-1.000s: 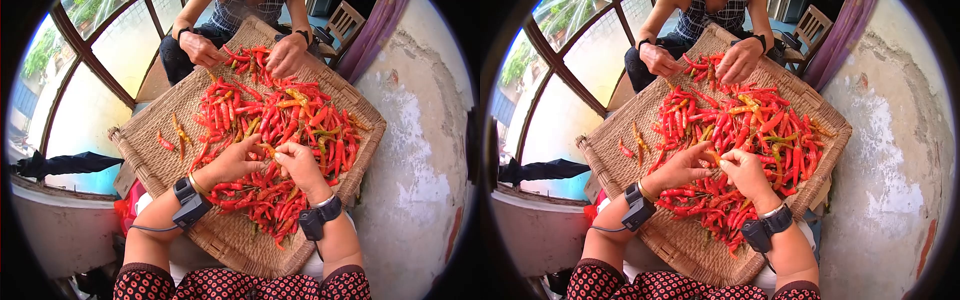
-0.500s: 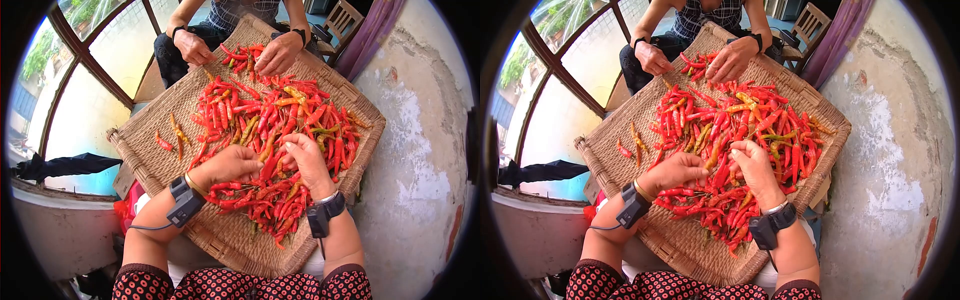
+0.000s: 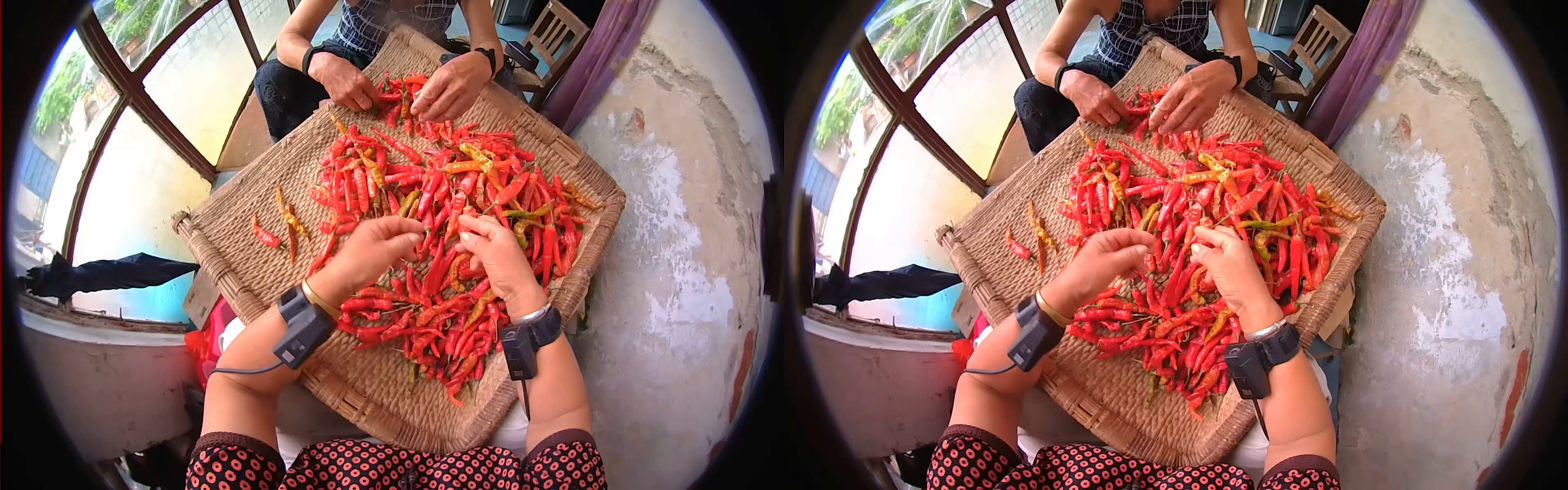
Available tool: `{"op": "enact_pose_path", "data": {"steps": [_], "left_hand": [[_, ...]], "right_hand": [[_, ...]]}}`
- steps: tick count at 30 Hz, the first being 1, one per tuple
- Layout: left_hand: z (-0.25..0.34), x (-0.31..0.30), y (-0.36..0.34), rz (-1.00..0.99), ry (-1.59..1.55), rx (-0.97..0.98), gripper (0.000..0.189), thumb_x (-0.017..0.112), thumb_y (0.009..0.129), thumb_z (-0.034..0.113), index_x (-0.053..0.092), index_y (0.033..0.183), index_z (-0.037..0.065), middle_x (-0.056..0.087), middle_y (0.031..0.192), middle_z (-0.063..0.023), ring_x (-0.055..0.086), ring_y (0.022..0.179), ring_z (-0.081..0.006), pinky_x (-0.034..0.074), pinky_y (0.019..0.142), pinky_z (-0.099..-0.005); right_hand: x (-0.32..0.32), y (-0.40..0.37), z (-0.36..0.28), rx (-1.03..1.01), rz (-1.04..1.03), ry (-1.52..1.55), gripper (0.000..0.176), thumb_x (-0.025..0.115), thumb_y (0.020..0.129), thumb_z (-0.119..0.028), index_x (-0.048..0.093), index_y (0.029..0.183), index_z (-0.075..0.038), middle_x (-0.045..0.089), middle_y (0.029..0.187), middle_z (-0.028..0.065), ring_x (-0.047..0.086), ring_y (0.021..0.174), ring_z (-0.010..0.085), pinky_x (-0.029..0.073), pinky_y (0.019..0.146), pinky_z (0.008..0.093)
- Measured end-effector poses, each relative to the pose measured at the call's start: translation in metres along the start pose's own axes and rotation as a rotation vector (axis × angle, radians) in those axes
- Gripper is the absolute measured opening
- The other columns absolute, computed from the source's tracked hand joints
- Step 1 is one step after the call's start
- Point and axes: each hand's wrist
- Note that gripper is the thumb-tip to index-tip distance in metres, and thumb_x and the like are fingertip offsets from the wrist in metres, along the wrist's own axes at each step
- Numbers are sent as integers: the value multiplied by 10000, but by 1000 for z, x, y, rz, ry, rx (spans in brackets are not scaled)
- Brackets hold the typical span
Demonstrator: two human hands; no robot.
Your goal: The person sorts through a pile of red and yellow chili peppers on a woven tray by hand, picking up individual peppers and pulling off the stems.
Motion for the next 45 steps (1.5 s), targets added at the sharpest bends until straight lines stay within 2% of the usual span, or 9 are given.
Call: {"op": "enact_pose_path", "data": {"steps": [9, 16, 18, 21, 29, 35, 37, 43, 45], "left_hand": [[-5, 5, -5, -158, -126, -30, 299, 548, 856, 201, 524, 1101, 31, 580, 847, 17, 546, 703, -46, 452, 620, -198], [6, -6, -2, -15, -54, -127, 180, 568, 843, 227, 589, 838, 48, 566, 669, 17, 515, 574, -54, 425, 524, -196], [11, -17, 0, 84, -78, -64, 209, 553, 853, 241, 580, 812, 38, 569, 668, 5, 525, 569, -62, 427, 515, -197], [18, -26, 5, 172, -440, 54, 215, 505, 875, 257, 543, 913, 48, 605, 793, -25, 574, 641, -88, 472, 564, -212], [0, -14, 0, 86, -524, -87, 229, 446, 899, 180, 504, 1067, 37, 608, 922, -58, 589, 752, -109, 489, 670, -233], [-3, -3, -4, -251, 101, 57, 333, 430, 807, -62, 515, 1116, 28, 568, 956, 12, 516, 873, -50, 419, 769, -200], [4, 0, -10, -360, -1, 2, 319, 436, 809, -53, 522, 1106, 26, 568, 954, 14, 514, 878, -49, 419, 772, -202], [2, 3, -10, -409, 5, -25, 174, 560, 821, 97, 585, 974, 16, 588, 804, 20, 529, 724, -52, 440, 659, -210], [7, -4, -10, -353, 380, -109, 167, 590, 825, 165, 603, 906, 20, 605, 785, 17, 534, 702, -46, 437, 631, -203]], "right_hand": [[20, -29, -24, 168, -387, 175, 240, 528, 826, -127, 577, 1010, 18, 557, 878, 21, 547, 726, 64, 420, 553, 176], [9, -18, -14, 204, -413, -121, 217, 548, 812, -157, 581, 966, -8, 578, 718, 24, 562, 697, 106, 443, 567, 234], [8, -14, 3, -278, -287, -669, 214, 573, 769, -129, 577, 962, -38, 577, 780, 81, 583, 697, 222, 468, 600, 318], [17, -16, 9, -534, -279, -837, 217, 578, 729, -100, 576, 941, -59, 543, 865, 112, 566, 726, 313, 468, 635, 382], [25, -14, 22, -489, -413, -1098, 229, 548, 693, -12, 566, 916, -59, 503, 851, 105, 552, 730, 308, 451, 615, 399], [31, -18, -3, -645, -347, -551, 136, 521, 734, 1, 567, 856, -38, 554, 742, 89, 566, 601, 235, 470, 569, 313], [29, -23, -14, -93, -363, 181, 66, 518, 798, -20, 558, 850, -28, 575, 764, 38, 544, 569, 121, 458, 538, 245], [24, -21, -10, 83, -288, 456, 77, 525, 836, -84, 548, 894, -37, 576, 789, 31, 537, 593, 65, 450, 521, 193], [23, -20, -16, 89, -186, 449, 132, 565, 818, -141, 552, 891, -31, 583, 781, 45, 553, 594, 97, 458, 526, 230]]}}
Point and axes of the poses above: each hand's wrist, its own y-axis towards the middle knuckle, its own x-axis out of the palm, z = x × y
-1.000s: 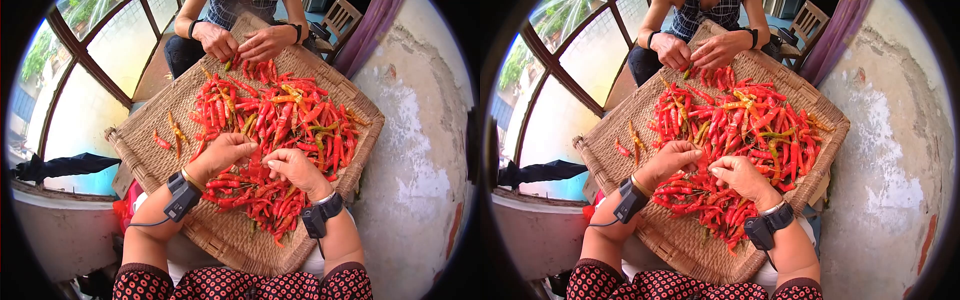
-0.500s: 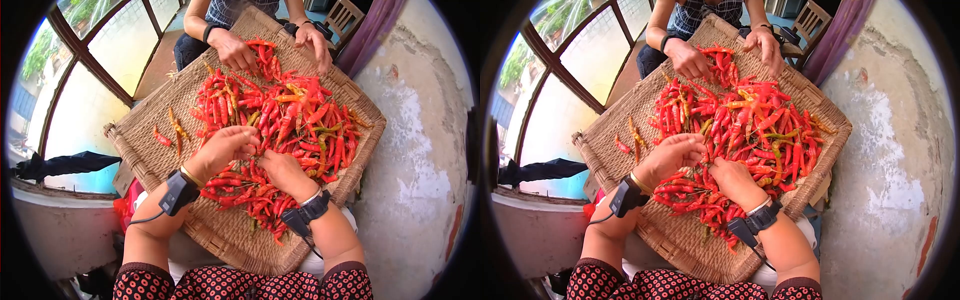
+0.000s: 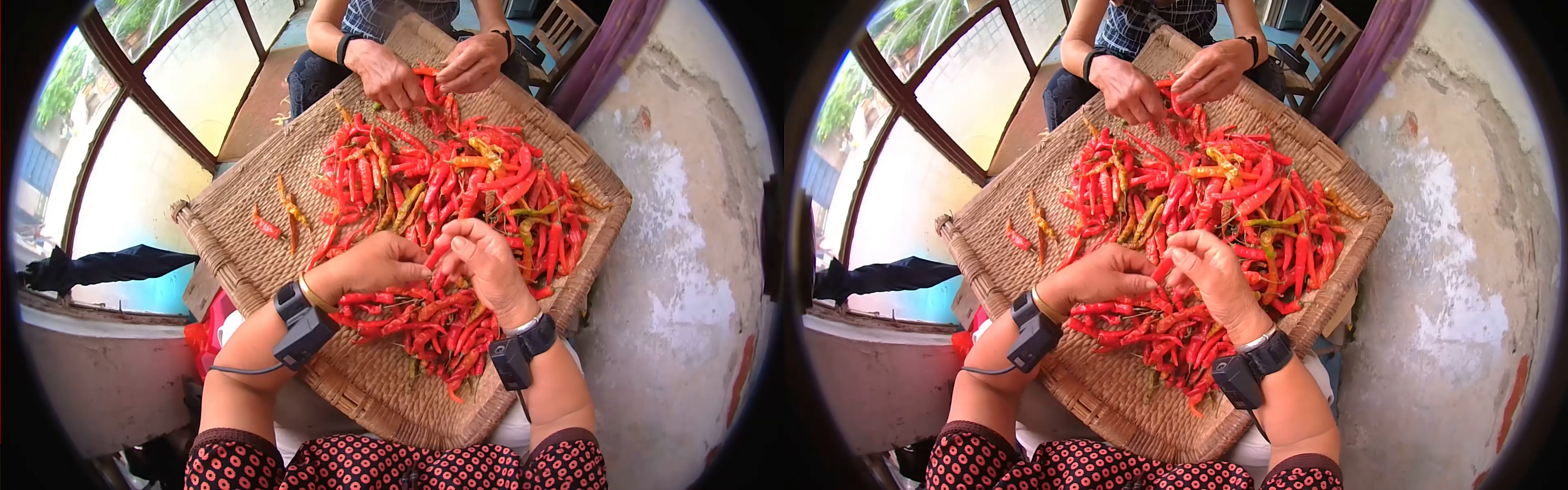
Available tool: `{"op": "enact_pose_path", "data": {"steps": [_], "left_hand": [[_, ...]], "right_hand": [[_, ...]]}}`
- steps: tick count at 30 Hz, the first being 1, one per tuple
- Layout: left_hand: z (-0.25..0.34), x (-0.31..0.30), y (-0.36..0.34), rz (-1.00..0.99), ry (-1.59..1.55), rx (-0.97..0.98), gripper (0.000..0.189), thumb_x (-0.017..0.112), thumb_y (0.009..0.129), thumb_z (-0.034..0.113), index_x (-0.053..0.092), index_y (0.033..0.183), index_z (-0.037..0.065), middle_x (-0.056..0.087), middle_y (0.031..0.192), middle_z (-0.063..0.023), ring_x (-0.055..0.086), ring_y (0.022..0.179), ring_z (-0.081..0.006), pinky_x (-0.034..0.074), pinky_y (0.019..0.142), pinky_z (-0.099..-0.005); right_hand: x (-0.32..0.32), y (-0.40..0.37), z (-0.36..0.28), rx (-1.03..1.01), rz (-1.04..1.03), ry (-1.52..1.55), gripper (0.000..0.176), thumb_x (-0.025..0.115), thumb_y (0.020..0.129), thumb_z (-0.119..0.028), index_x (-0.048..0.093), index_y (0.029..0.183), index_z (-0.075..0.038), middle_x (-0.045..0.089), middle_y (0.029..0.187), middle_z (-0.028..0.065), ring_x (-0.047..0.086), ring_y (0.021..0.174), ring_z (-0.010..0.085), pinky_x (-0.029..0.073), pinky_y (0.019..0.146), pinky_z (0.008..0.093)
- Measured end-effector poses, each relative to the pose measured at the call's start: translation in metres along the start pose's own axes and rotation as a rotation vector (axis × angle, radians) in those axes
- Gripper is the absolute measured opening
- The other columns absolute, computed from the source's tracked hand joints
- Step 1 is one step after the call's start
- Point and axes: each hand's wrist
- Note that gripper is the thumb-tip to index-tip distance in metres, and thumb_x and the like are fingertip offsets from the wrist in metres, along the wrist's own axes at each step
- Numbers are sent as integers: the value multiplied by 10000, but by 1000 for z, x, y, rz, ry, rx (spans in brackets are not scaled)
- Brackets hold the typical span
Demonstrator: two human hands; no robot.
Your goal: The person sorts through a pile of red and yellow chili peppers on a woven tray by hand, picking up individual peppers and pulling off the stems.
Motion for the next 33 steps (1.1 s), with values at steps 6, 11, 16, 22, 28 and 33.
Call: {"op": "enact_pose_path", "data": {"steps": [6, 11, 16, 22, 28, 33], "left_hand": [[6, -24, 2, 509, -753, 208, 209, 517, 866, 174, 560, 1014, 32, 603, 727, -17, 528, 617, -55, 436, 576, -194], [-3, -17, 6, 564, -563, 72, 251, 528, 857, 173, 559, 1047, 13, 619, 754, -44, 553, 641, -89, 463, 614, -238], [-9, -6, -9, 175, 734, 97, 196, 619, 735, 224, 633, 872, 84, 611, 743, -116, 580, 649, -243, 454, 608, -342], [-16, 3, -16, 120, 1053, 57, 172, 630, 669, 244, 613, 732, 84, 581, 733, -110, 574, 668, -289, 451, 603, -399], [-22, 6, -10, 55, 1106, 97, 157, 615, 660, 216, 614, 732, 76, 580, 727, -113, 568, 654, -296, 452, 604, -399], [-4, -12, -22, 85, 929, 70, 140, 588, 693, 208, 612, 731, 75, 573, 647, -124, 567, 645, -292, 444, 590, -389]], "right_hand": [[-21, 5, 11, -330, -41, -1238, 253, 609, 730, -146, 553, 956, -47, 564, 847, 120, 576, 698, 264, 470, 629, 361], [-15, 1, 22, -358, -402, -1403, 268, 605, 708, -158, 565, 949, -49, 558, 846, 122, 570, 778, 301, 463, 680, 368], [-9, -3, 19, -209, -541, -1470, 290, 623, 689, -198, 567, 938, -61, 564, 845, 122, 567, 801, 313, 453, 673, 399], [-4, -11, 20, -112, -577, -1518, 221, 611, 667, -161, 532, 837, -43, 579, 751, 139, 570, 765, 338, 441, 640, 434], [-7, -12, 23, 19, -632, -1602, 253, 632, 642, -178, 539, 847, -63, 576, 792, 129, 559, 801, 323, 433, 654, 414], [-10, -16, 22, -94, -607, -1531, 172, 576, 657, -96, 517, 812, -54, 575, 760, 135, 566, 761, 323, 425, 620, 437]]}}
Point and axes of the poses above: each hand's wrist, its own y-axis towards the middle knuckle, its own x-axis out of the palm, z = x × y
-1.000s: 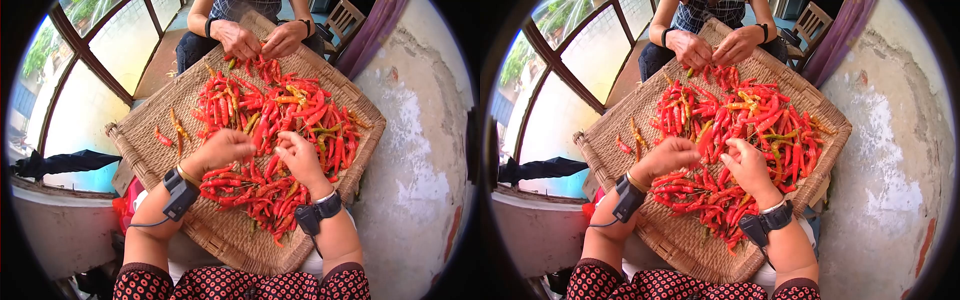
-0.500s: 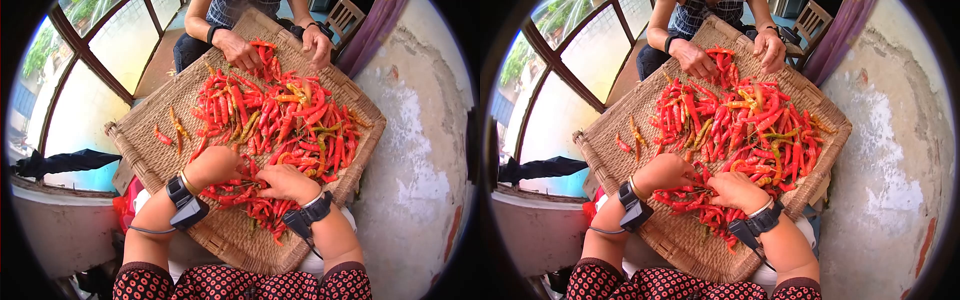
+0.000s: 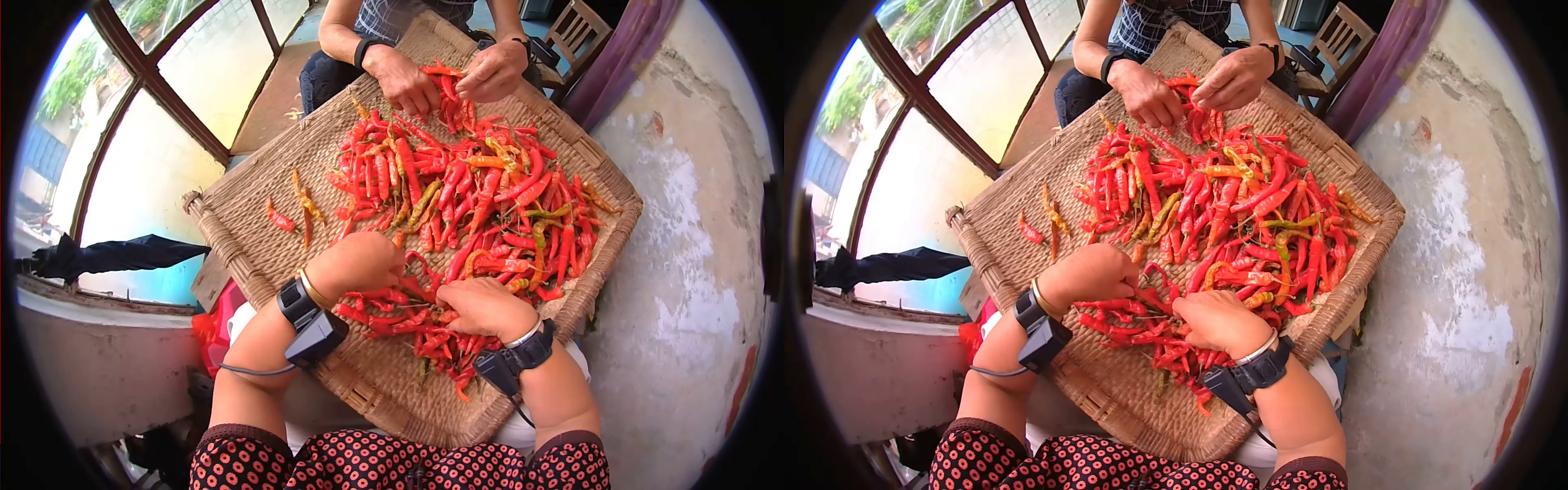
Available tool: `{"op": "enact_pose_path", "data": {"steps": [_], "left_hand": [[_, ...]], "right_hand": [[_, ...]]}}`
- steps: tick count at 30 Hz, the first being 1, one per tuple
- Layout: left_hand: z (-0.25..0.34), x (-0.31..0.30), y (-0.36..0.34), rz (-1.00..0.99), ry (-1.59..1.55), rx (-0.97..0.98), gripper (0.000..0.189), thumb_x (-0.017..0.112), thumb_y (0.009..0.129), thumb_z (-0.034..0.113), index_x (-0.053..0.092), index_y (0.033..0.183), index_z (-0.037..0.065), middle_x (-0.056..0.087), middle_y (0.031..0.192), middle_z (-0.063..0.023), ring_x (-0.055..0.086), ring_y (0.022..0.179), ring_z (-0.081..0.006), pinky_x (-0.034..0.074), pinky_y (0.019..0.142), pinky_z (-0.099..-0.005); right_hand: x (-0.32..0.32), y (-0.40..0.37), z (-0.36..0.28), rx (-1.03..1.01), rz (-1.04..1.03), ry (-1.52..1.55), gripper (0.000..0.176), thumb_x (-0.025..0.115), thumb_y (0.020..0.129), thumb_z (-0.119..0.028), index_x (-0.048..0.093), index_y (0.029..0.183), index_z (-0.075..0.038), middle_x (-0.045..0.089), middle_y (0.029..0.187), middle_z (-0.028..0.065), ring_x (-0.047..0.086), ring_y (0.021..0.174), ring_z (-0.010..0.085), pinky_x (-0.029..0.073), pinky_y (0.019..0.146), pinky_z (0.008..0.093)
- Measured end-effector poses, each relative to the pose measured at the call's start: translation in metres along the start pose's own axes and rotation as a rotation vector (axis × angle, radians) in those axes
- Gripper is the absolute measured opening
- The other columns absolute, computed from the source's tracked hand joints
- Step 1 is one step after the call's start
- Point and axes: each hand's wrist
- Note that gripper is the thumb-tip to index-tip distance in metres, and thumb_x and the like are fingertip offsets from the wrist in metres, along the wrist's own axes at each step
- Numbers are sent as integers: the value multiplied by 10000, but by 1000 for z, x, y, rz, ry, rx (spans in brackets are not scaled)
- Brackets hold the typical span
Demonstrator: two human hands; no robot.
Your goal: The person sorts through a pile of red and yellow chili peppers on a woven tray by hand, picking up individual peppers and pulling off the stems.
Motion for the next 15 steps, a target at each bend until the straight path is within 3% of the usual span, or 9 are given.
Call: {"op": "enact_pose_path", "data": {"steps": [6, 8, 9, 10, 12, 13, 14, 15], "left_hand": [[-15, -14, -4, -24, -103, -57, 165, 557, 703, 210, 621, 734, 61, 592, 670, -122, 576, 647, -293, 449, 605, -382], [-19, -20, -5, 138, -351, -56, 129, 609, 727, 160, 632, 783, 46, 587, 631, -83, 564, 590, -168, 441, 563, -298], [-22, -25, -2, 181, -452, -73, 146, 608, 774, 130, 621, 868, 19, 592, 672, -33, 536, 615, -89, 441, 566, -250], [-25, -25, 2, 180, -451, -74, 146, 608, 774, 130, 621, 868, 19, 592, 672, -33, 536, 615, -89, 441, 566, -250], [-29, -18, 15, 558, -1056, -87, 247, 576, 828, 142, 555, 1029, 1, 579, 809, -1, 513, 644, -63, 440, 566, -222], [-21, -17, 19, 747, -1105, -34, 296, 594, 805, 102, 510, 1064, -14, 566, 808, -23, 489, 632, -66, 418, 547, -204], [-20, -12, 23, 748, -1105, -34, 296, 594, 805, 102, 510, 1064, -14, 566, 808, -23, 489, 632, -66, 418, 547, -204], [-19, -8, 27, 855, -905, -3, 292, 586, 815, 109, 509, 1070, -12, 561, 836, -24, 490, 643, -61, 418, 546, -206]], "right_hand": [[-5, 6, -1, -6, 114, 157, 195, 568, 691, -92, 552, 879, -42, 595, 769, 153, 581, 768, 330, 453, 654, 406], [-9, 7, -3, -31, 167, 265, 214, 565, 702, -88, 567, 910, -37, 600, 774, 156, 593, 763, 313, 464, 661, 379], [-10, 7, -2, -25, 164, 406, 236, 567, 725, -75, 562, 956, -26, 594, 756, 107, 584, 721, 232, 462, 642, 329], [-10, 7, -1, -18, 160, 547, 258, 569, 748, -62, 558, 1001, -15, 588, 739, 58, 575, 679, 152, 459, 624, 279], [-8, 10, -3, 19, 171, 731, 234, 556, 769, -51, 560, 999, -7, 588, 753, 34, 564, 666, 120, 458, 611, 254], [-8, 10, -4, 57, 180, 912, 211, 543, 791, -39, 562, 997, 1, 589, 767, 10, 553, 653, 89, 458, 598, 230], [-11, 10, -5, 57, 180, 911, 211, 543, 791, -39, 562, 997, 1, 589, 767, 10, 553, 653, 89, 458, 598, 230], [-16, 8, -8, 116, 202, 1044, 193, 537, 797, -38, 568, 982, 6, 594, 768, 12, 554, 654, 76, 455, 587, 219]]}}
Point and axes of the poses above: each hand's wrist, its own y-axis towards the middle knuckle, its own x-axis out of the palm, z = x × y
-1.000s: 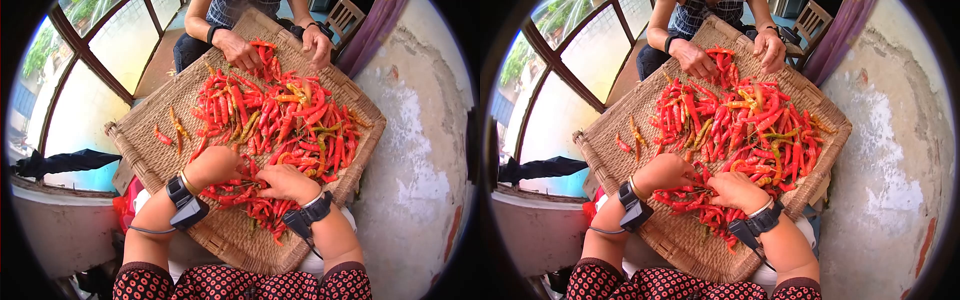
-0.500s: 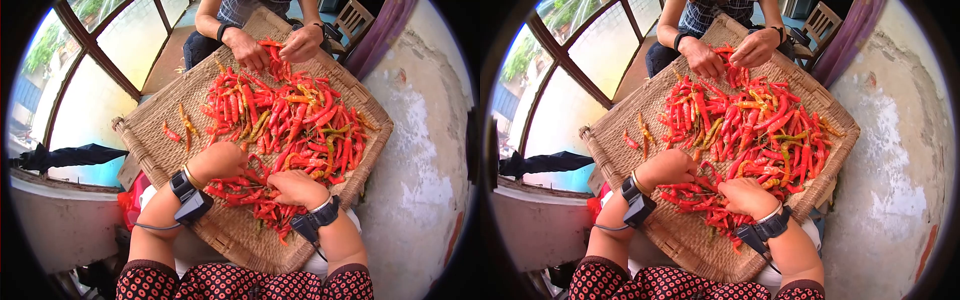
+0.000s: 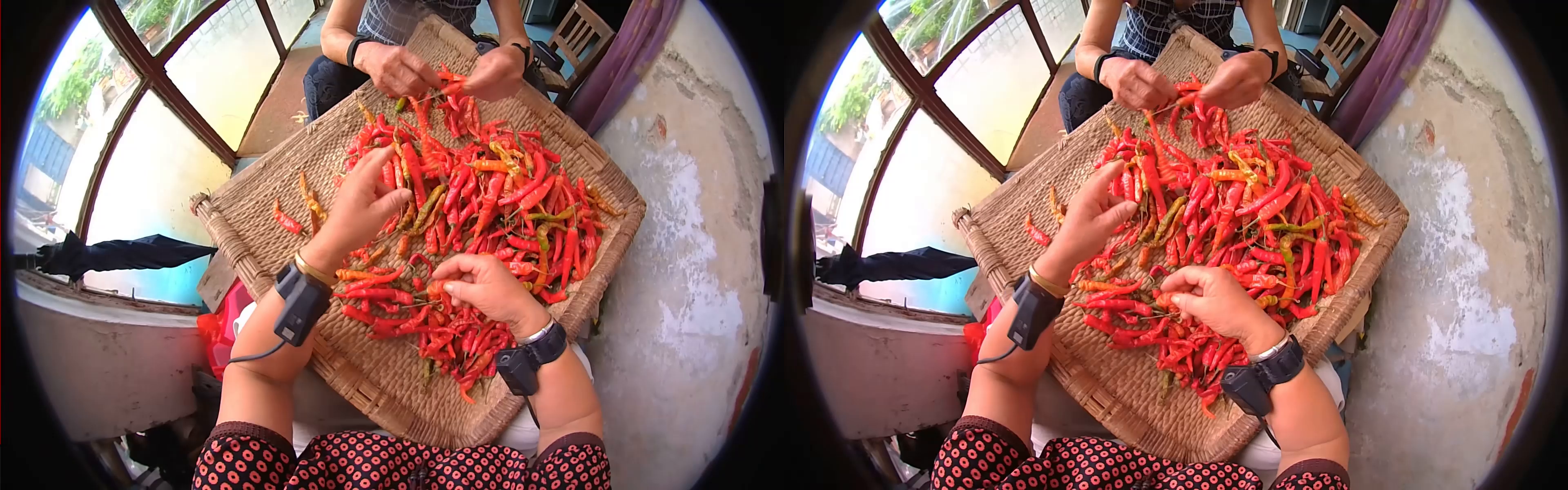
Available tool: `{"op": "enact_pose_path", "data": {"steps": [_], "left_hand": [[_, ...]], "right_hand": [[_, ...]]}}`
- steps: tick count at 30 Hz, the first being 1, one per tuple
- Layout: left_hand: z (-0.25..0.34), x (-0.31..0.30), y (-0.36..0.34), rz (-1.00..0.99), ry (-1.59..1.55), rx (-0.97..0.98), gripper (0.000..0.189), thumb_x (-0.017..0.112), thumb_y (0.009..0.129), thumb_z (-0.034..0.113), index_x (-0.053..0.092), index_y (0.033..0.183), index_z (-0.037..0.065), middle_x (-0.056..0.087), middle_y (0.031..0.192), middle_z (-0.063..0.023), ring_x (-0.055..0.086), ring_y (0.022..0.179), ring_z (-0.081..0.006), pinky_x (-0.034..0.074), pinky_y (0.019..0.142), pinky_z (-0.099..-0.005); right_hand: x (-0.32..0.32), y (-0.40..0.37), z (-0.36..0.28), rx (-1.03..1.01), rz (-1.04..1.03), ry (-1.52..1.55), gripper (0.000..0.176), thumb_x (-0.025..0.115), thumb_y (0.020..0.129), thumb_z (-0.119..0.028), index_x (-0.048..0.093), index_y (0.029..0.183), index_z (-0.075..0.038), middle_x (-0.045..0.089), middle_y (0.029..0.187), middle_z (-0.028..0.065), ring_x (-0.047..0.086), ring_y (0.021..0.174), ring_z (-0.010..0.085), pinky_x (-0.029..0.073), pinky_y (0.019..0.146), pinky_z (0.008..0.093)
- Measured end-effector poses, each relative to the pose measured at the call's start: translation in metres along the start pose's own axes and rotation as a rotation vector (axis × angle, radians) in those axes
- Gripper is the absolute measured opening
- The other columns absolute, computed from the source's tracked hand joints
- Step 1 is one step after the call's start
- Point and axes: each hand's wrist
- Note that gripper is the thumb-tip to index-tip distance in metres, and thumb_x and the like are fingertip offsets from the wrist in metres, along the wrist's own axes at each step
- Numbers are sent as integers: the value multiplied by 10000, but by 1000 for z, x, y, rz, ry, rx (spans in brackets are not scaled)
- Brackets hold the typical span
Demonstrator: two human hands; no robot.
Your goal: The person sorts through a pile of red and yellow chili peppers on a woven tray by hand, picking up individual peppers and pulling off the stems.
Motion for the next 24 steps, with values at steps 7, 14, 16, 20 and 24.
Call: {"op": "enact_pose_path", "data": {"steps": [7, 14, 16, 20, 24], "left_hand": [[18, 26, -34, -598, 113, -1, 244, 595, 816, 170, 581, 1003, 15, 585, 755, 18, 500, 627, -51, 438, 565, -238], [23, 10, -23, -626, 213, -372, 149, 614, 792, 138, 615, 876, 15, 561, 675, 38, 489, 626, -32, 420, 555, -208], [17, 0, -16, -621, 194, -394, 140, 612, 796, 145, 618, 867, 24, 554, 669, 44, 479, 614, -23, 405, 539, -195], [14, -19, -5, -579, 153, -443, 133, 606, 791, 165, 619, 820, 35, 547, 646, 46, 470, 582, -24, 388, 517, -192], [18, -30, 1, -399, -21, -420, 146, 602, 800, 178, 601, 822, 33, 552, 656, 36, 468, 559, -33, 387, 511, -181]], "right_hand": [[-6, 4, 2, -8, 176, 303, 131, 538, 823, -43, 565, 945, -5, 580, 755, 18, 540, 618, 63, 460, 556, 194], [-8, 7, 4, -10, 311, 412, 152, 524, 830, -48, 529, 974, 3, 567, 729, 29, 554, 614, 84, 467, 530, 207], [-11, 9, 6, -78, 400, 502, 138, 514, 837, -57, 526, 961, 2, 565, 737, 37, 560, 611, 93, 475, 527, 215], [-19, 6, 8, -106, 506, 583, 151, 514, 837, -69, 523, 976, -9, 557, 746, 34, 562, 629, 98, 485, 546, 219], [-26, 6, 11, -149, 580, 580, 165, 507, 843, -81, 517, 994, -15, 561, 787, 39, 562, 667, 93, 483, 554, 220]]}}
Point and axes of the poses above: each hand's wrist, its own y-axis towards the middle knuckle, its own x-axis out of the palm, z = x × y
